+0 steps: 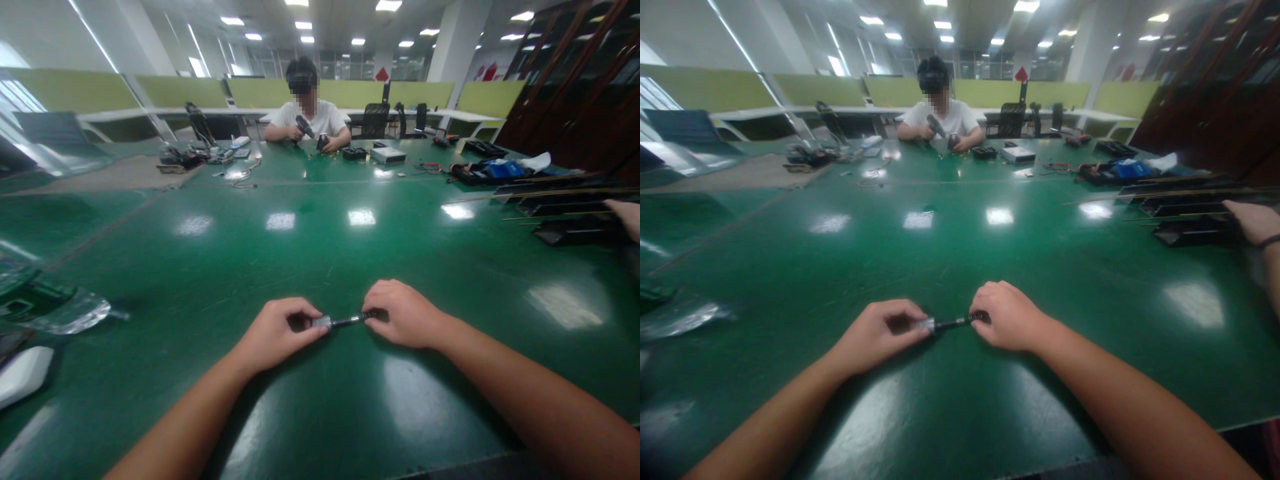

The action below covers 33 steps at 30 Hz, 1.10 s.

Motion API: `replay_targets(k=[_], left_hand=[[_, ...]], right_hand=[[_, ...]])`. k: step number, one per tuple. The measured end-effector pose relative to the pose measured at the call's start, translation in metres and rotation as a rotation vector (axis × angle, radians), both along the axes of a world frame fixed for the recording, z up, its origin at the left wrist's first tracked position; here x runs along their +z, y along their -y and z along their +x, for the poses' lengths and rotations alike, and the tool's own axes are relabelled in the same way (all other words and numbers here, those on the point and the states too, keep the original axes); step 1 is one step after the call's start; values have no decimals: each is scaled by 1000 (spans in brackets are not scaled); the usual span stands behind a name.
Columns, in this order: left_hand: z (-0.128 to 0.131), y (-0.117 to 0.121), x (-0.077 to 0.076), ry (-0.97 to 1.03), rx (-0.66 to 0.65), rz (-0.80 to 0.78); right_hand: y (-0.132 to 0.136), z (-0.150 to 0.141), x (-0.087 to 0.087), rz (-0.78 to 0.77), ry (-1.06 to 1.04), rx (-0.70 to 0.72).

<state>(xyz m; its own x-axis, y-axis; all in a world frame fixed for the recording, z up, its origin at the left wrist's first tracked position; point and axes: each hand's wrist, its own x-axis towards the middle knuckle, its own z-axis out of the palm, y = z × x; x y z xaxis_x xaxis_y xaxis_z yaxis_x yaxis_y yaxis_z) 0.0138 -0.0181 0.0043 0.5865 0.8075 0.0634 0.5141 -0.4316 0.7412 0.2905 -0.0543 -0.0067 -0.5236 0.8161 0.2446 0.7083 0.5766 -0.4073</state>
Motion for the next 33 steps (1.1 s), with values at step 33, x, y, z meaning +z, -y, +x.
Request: replay_targets(k=[33], left_hand=[[5,0,-5,15,17,-24]], right_hand=[[-6,-42,-16,58,-138,22]])
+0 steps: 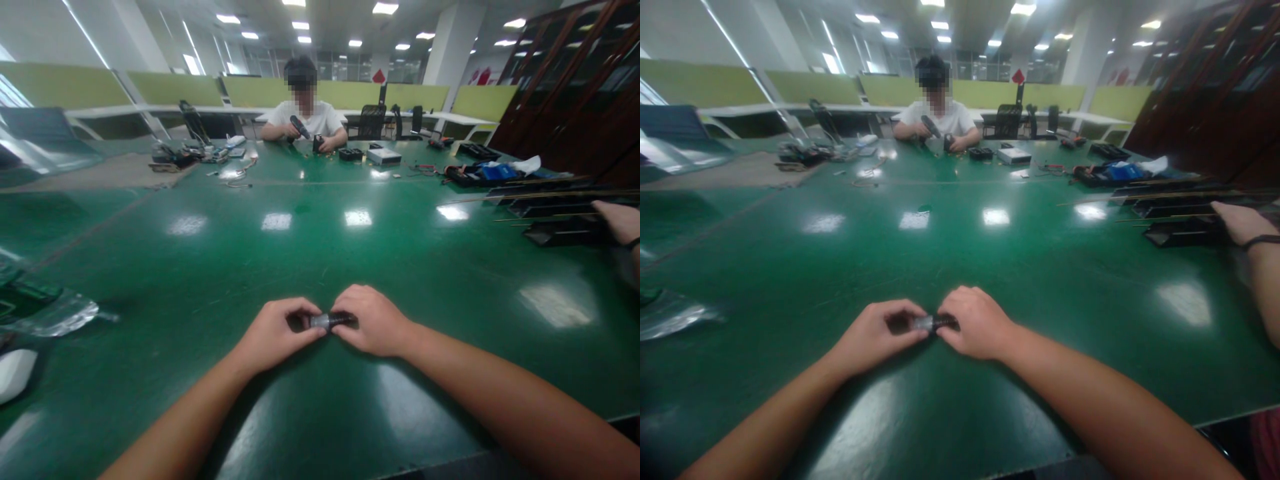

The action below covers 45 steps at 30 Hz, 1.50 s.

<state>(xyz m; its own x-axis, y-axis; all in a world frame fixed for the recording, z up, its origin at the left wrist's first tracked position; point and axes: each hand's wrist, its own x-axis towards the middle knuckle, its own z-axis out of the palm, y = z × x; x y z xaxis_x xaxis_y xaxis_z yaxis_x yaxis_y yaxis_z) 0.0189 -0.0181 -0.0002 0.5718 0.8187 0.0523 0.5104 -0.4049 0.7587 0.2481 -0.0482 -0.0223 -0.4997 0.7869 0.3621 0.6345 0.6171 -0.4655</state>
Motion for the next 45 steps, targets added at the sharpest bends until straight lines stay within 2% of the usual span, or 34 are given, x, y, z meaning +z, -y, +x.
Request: replay_targets(k=[45], left_hand=[[1,3,0,5,-9,-20]], right_hand=[[2,15,-2,-19,-55,16]])
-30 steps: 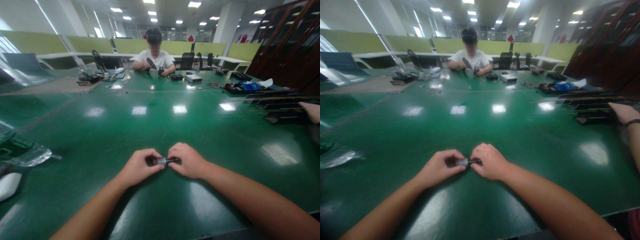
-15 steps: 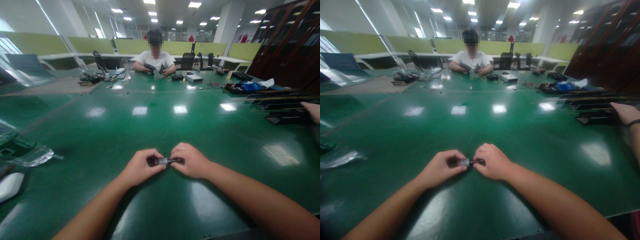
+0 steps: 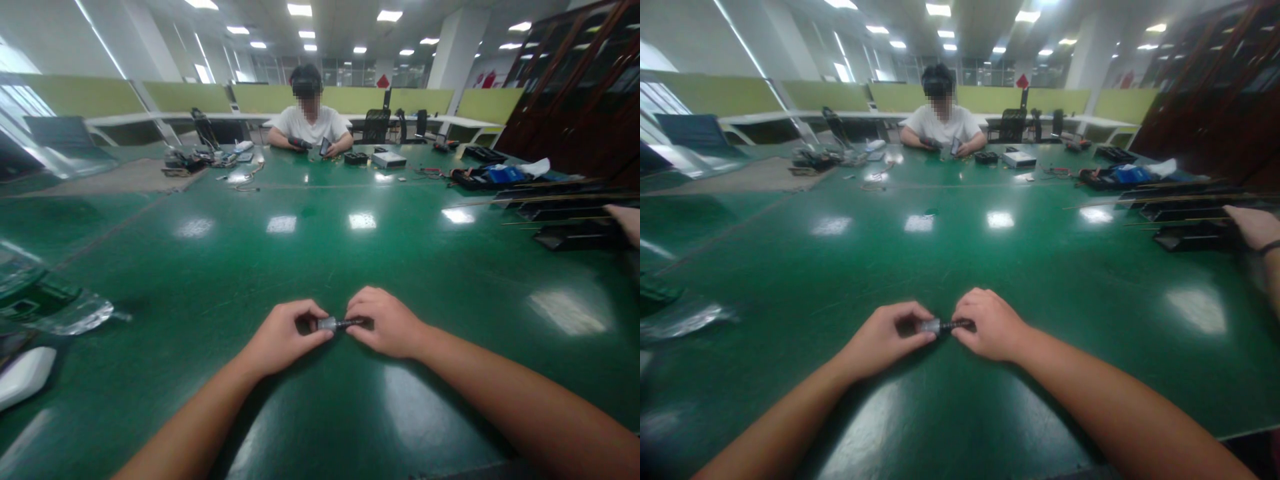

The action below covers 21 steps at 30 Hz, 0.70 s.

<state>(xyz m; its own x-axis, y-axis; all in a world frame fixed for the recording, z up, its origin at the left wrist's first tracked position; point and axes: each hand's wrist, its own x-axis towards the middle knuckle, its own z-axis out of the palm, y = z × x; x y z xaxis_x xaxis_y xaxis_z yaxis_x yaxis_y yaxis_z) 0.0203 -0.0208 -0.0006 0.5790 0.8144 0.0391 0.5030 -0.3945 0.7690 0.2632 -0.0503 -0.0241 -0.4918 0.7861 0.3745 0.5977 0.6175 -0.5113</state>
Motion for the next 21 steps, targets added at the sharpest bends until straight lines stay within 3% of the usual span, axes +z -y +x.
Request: replay_targets(k=[21], left_hand=[[-3,-2,-2,-4,3,-20]], right_hand=[[1,4,0,-6,29,-22]])
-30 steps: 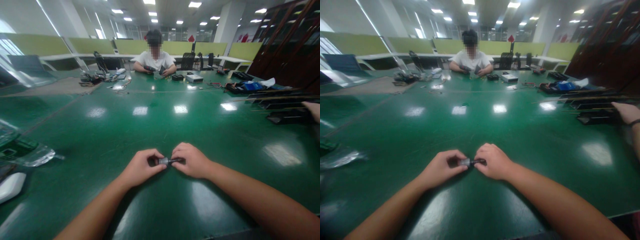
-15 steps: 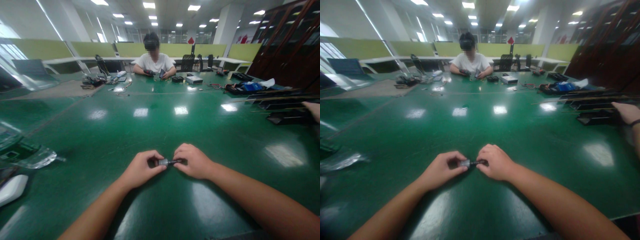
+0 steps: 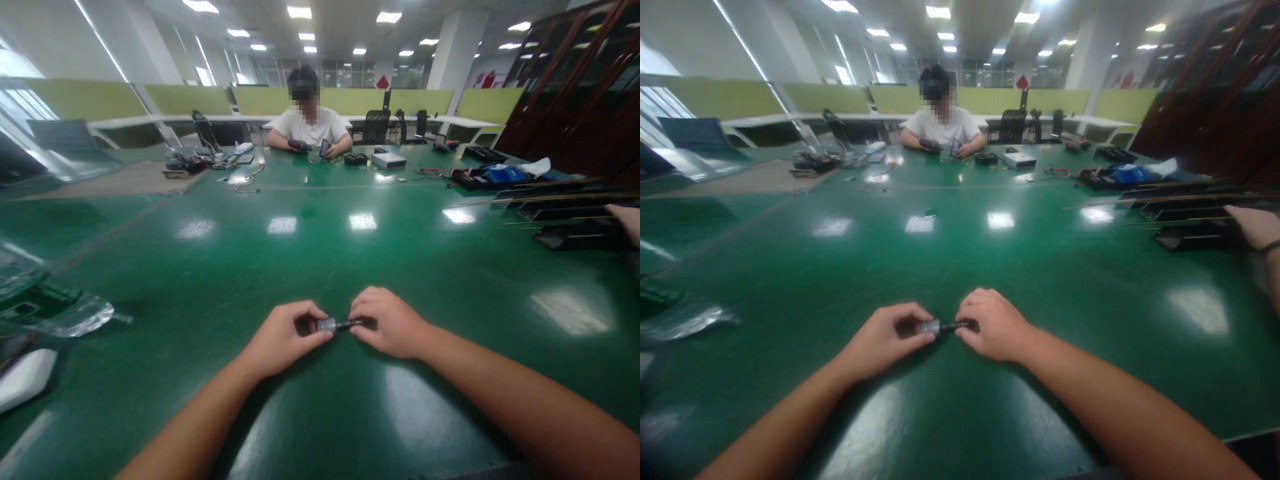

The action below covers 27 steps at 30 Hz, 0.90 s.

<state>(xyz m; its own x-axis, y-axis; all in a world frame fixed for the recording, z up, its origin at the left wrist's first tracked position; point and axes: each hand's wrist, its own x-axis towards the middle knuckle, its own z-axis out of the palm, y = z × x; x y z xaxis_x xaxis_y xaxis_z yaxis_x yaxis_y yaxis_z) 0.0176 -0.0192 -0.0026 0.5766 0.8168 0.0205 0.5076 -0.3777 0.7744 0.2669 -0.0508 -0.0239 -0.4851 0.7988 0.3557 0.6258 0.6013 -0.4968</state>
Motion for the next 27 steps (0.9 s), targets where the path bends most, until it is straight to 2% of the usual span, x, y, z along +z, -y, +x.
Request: replay_targets(k=[27], left_hand=[[2,1,2,9,-1,-16]], right_hand=[[2,13,8,-53,38,11]])
